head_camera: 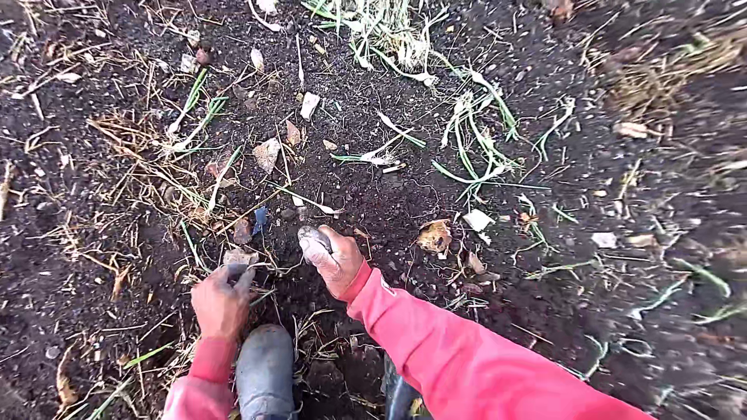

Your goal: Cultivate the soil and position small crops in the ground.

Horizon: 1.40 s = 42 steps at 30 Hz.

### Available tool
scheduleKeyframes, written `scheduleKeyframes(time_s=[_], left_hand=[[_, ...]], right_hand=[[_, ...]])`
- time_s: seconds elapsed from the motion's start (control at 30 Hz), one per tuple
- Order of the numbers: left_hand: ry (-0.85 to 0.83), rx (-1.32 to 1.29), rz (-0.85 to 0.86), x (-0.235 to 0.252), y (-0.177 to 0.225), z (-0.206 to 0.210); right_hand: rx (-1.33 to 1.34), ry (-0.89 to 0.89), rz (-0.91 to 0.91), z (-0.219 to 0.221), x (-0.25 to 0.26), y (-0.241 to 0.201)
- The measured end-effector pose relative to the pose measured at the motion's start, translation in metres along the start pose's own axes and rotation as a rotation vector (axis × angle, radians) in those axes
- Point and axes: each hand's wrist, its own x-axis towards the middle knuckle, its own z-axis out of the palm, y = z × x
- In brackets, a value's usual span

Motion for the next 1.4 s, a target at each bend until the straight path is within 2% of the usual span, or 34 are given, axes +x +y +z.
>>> scheduleKeyframes(time_s=[0.1, 0.17, 0.23, 0.33, 0.37, 0.43, 0.47, 0.53, 0.6, 0.63, 0.7, 0.8, 0.9, 0.97, 1.03, 1.13, 1.2, 1.23, 1.27, 1.33, 1.4], left_hand=[[-0.059, -0.412, -0.179, -0.003, 0.014, 0.006], [-0.095, -0.455, -0.18, 0.001, 0.038, 0.02], [-0.196, -0.186, -0.091, 0.001, 0.064, 0.045], [-0.435, 0.423, 0.116, -0.004, 0.08, 0.09], [-0.488, 0.53, 0.149, -0.004, 0.083, 0.093], [-0.584, 0.558, 0.115, 0.006, 0.095, 0.077], [-0.563, 0.513, 0.121, 0.012, 0.098, 0.067], [-0.303, 0.376, 0.296, 0.033, 0.101, 0.06], [-0.091, 0.26, 0.513, 0.063, 0.102, 0.075], [-0.056, 0.246, 0.589, 0.079, 0.101, 0.082], [-0.009, 0.247, 0.74, 0.108, 0.098, 0.09], [0.0, 0.275, 0.876, 0.109, 0.084, 0.089], [-0.016, 0.258, 0.967, 0.097, 0.109, 0.075], [-0.136, 0.294, 1.014, 0.073, 0.138, 0.075], [-0.295, 0.459, 0.982, 0.056, 0.165, 0.089], [-0.54, 0.728, 0.899, 0.049, 0.179, 0.132], [-0.61, 0.743, 0.838, 0.044, 0.188, 0.135], [-0.593, 0.704, 0.82, 0.045, 0.193, 0.127], [-0.498, 0.616, 0.83, 0.048, 0.197, 0.118], [-0.176, 0.402, 0.889, 0.068, 0.21, 0.111], [-0.031, 0.344, 0.847, 0.097, 0.232, 0.117]], right_hand=[[0.108, 0.033, -0.007, -0.009, -0.016, 0.009], [0.191, 0.112, -0.052, -0.008, -0.035, 0.017], [0.258, 0.162, -0.043, -0.015, -0.056, 0.02], [0.322, 0.212, -0.098, -0.055, -0.072, -0.015], [0.321, 0.226, -0.165, -0.076, -0.074, -0.032], [0.306, 0.23, -0.299, -0.122, -0.066, -0.065], [0.299, 0.247, -0.341, -0.139, -0.057, -0.078], [0.256, 0.299, -0.374, -0.152, -0.017, -0.082], [0.197, 0.293, -0.226, -0.134, 0.017, -0.046], [0.144, 0.261, -0.098, -0.118, 0.023, -0.019], [0.049, 0.241, 0.022, -0.098, 0.026, 0.016], [0.065, 0.304, -0.009, -0.094, -0.004, 0.029], [0.127, 0.389, -0.097, -0.096, -0.014, 0.041], [0.182, 0.429, -0.106, -0.097, -0.032, 0.048], [0.26, 0.438, -0.083, -0.102, -0.045, 0.041], [0.289, 0.48, -0.13, -0.134, -0.064, 0.004], [0.218, 0.507, -0.204, -0.163, -0.084, -0.013], [0.178, 0.508, -0.21, -0.172, -0.092, -0.013], [0.146, 0.508, -0.19, -0.174, -0.095, -0.006], [0.082, 0.507, -0.107, -0.159, -0.094, 0.026], [0.046, 0.504, -0.023, -0.145, -0.089, 0.046]])
